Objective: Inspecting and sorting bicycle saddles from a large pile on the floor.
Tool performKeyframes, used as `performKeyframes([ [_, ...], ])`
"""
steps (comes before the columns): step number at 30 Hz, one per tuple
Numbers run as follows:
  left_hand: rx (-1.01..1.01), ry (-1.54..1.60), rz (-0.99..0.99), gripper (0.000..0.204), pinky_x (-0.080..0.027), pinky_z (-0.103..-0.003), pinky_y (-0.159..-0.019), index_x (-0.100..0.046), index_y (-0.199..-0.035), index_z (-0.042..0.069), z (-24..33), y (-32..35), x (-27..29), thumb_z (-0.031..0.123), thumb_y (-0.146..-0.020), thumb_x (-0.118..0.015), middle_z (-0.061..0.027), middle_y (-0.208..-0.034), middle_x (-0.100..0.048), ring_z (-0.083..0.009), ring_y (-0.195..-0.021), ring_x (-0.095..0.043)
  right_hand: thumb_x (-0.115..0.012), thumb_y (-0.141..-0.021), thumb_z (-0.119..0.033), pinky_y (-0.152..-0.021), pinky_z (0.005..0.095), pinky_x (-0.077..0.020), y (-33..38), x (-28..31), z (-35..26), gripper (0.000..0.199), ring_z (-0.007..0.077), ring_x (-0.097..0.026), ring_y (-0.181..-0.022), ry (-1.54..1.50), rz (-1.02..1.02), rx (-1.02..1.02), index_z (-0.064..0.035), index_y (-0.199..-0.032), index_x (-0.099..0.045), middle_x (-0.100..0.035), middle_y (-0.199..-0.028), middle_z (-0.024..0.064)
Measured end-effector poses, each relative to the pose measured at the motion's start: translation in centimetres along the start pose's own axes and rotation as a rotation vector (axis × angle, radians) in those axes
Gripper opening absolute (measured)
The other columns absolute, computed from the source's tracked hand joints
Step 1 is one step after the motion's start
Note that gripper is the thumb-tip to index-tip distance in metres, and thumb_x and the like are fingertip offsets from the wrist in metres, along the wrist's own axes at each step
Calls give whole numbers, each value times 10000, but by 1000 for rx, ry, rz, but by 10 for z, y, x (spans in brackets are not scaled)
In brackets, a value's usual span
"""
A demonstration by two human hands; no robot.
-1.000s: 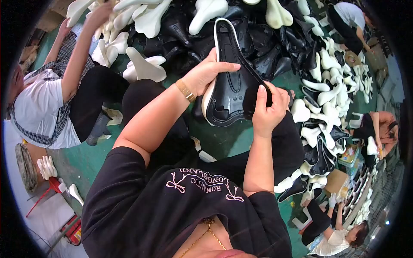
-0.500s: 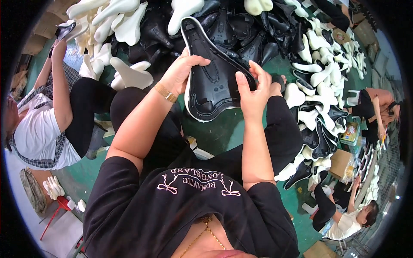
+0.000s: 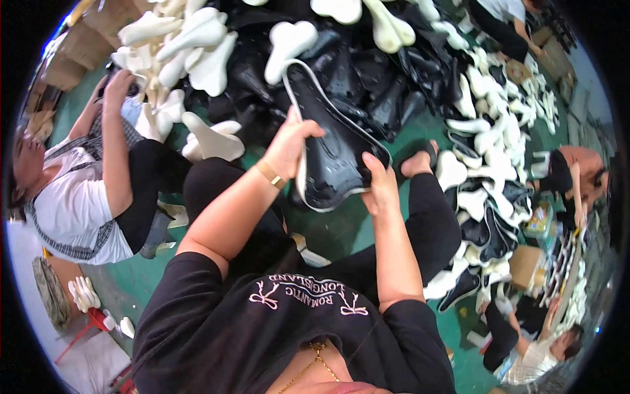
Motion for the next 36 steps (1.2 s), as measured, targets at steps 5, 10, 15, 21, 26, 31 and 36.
performKeyframes([
  [5, -261, 149, -68, 277, -553, -410, -808, -439, -1210, 56, 53, -9, -4, 157, -961, -510, -155, -1063, -621, -270, -967, -633, -687, -803, -273, -863, 420, -517, 19, 22, 6, 525, 262, -634, -971, -15, 29, -65, 19, -1208, -524, -628, -1114, 118],
  [10, -451, -318, -80, 233, -532, -328, -772, -480, -1164, 30, 67, -8, -20, 128, -957, -525, -104, -975, -612, -204, -866, -642, -716, -791, -239, -840, 370, -513, 39, 22, -4, 482, 221, -627, -936, -10, 28, -15, 6, -1171, -548, -635, -1060, 101],
  [15, -280, -580, 16, 364, -444, -237, -826, -480, -1273, 52, 48, -21, 18, 164, -939, -571, -23, -1058, -574, -97, -934, -537, -566, -865, -554, -444, 393, -539, 50, 45, 11, 612, 248, -655, -731, 323, -56, -300, -41, -1197, -536, -641, -1002, 114],
  [21, -286, -693, -27, 492, -457, -302, -913, -452, -1293, 15, 35, -27, 18, 142, -869, -666, -173, -1152, -577, -203, -1058, -572, -485, -905, -573, -619, 412, -532, 48, 136, -163, 597, 271, -659, -780, 241, 412, 103, -45, -1179, -536, -652, -1021, 108],
  [26, -135, -779, -109, 392, -468, -298, -903, -522, -1224, 3, 10, -28, 8, 105, -867, -651, -153, -1159, -591, -197, -1061, -576, -523, -939, -297, -723, 350, -555, 55, 201, -289, 316, 282, -667, -826, -166, 573, 528, -4, -1052, -555, -672, -937, 146],
  [31, -97, -734, -131, 342, -474, -279, -870, -554, -1185, 5, 14, -24, 2, 108, -873, -645, -111, -1124, -613, -158, -989, -589, -627, -878, -229, -681, 312, -553, 22, 148, -214, 242, 175, -655, -790, 230, 210, 193, -60, -1051, -620, -677, -911, 81],
  [36, -43, -762, -431, 302, -469, -232, -783, -543, -1185, 45, 33, -21, -37, 153, -911, -607, -28, -1069, -608, -93, -931, -594, -616, -891, -176, -682, 305, -560, -3, 137, -161, 220, 163, -656, -785, 397, 129, -107, -51, -1072, -606, -673, -915, 76],
])
Point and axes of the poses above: each hand's wrist, its own y-axis away from the middle knuckle, its own x-axis out of the back of the hand, z = x × y, the point moved 10 cm from there along -y, towards the middle knuckle
